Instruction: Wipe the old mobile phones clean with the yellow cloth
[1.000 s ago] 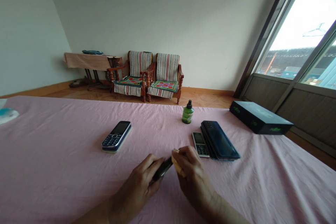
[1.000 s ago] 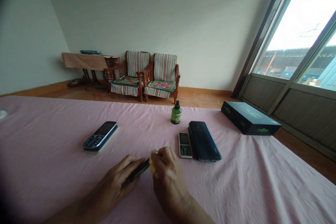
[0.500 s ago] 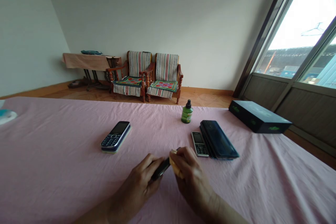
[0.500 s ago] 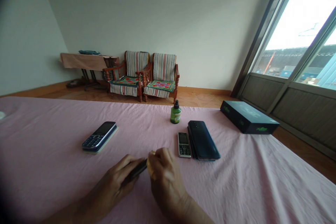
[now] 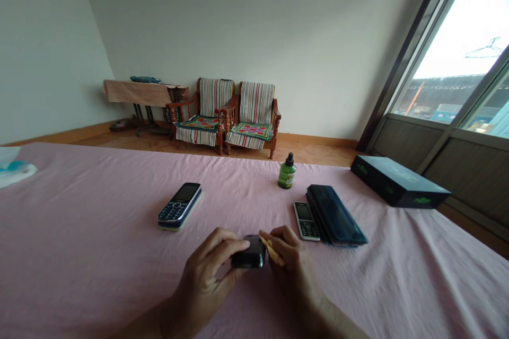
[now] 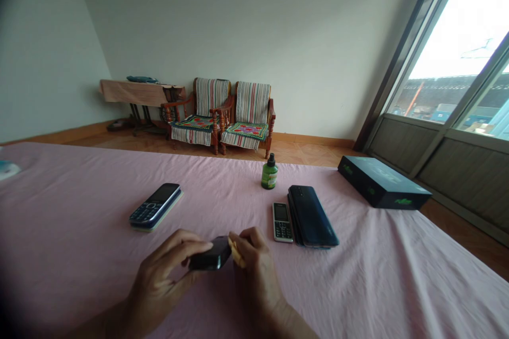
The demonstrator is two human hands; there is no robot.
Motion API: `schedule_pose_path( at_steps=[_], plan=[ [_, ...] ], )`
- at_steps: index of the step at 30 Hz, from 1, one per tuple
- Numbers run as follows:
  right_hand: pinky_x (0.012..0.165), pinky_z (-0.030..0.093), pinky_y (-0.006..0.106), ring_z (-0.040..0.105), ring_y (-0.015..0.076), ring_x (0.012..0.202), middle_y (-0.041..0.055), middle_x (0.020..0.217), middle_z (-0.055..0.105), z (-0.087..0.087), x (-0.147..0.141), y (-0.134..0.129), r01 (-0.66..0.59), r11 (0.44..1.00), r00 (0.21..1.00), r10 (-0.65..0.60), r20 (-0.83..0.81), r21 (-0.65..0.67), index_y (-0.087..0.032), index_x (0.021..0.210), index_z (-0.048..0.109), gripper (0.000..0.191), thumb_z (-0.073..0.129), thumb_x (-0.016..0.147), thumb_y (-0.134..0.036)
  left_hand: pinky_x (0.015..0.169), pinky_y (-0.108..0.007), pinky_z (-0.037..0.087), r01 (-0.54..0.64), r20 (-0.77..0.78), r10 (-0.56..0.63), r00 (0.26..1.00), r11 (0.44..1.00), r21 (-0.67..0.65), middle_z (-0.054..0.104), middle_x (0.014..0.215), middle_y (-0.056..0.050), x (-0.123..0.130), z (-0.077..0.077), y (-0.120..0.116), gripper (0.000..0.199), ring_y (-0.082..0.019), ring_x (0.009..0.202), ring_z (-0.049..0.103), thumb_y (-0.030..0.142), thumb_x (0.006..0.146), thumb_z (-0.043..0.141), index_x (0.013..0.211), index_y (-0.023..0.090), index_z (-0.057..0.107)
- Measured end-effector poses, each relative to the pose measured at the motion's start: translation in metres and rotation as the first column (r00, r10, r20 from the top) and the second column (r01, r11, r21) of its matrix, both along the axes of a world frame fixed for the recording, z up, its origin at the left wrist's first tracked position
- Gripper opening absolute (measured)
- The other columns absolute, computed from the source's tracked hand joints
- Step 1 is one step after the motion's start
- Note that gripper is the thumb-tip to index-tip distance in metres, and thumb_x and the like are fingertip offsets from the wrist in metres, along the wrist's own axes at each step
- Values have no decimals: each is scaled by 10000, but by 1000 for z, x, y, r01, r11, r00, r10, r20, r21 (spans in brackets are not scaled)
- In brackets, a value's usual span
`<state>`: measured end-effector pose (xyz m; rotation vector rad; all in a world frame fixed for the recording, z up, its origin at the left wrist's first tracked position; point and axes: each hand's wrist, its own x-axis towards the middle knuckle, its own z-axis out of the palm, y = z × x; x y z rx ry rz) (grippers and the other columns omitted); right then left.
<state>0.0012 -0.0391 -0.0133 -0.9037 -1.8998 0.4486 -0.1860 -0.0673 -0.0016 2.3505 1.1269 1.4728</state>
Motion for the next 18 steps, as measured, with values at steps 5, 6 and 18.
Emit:
schedule_pose_path(
  at_steps=[5, 6, 18],
  plan=[
    [585, 500, 222, 603, 145, 695, 45, 803, 566, 8, -8, -14, -59, 998, 991, 57, -120, -11, -193, 1061, 685, 253, 488, 905, -172, 758, -209, 518, 29, -4, -29, 1000, 1000, 0, 607, 938, -38, 0, 3, -1, 242, -158, 862, 627, 88, 870, 595, 1075, 217, 592],
    [596, 509, 228, 606, 149, 710, 52, 822, 562, 8, -8, -18, -57, 998, 990, 59, -130, 22, -194, 1103, 666, 278, 471, 908, -161, 743, -206, 522, 33, 3, -33, 999, 999, -10, 607, 933, -38, 0, 4, -1, 238, -157, 853, 629, 99, 875, 597, 1082, 216, 593],
    [541, 508, 302, 579, 199, 642, 110, 800, 645, 29, -1, -32, -92, 861, 942, -88, 324, 501, -80, 1320, 482, 395, 405, 933, -90, 645, -188, 514, 35, 68, -27, 997, 991, -129, 596, 905, -29, 0, 4, 2, 175, -134, 767, 615, 182, 895, 596, 1061, 225, 633]
  ],
)
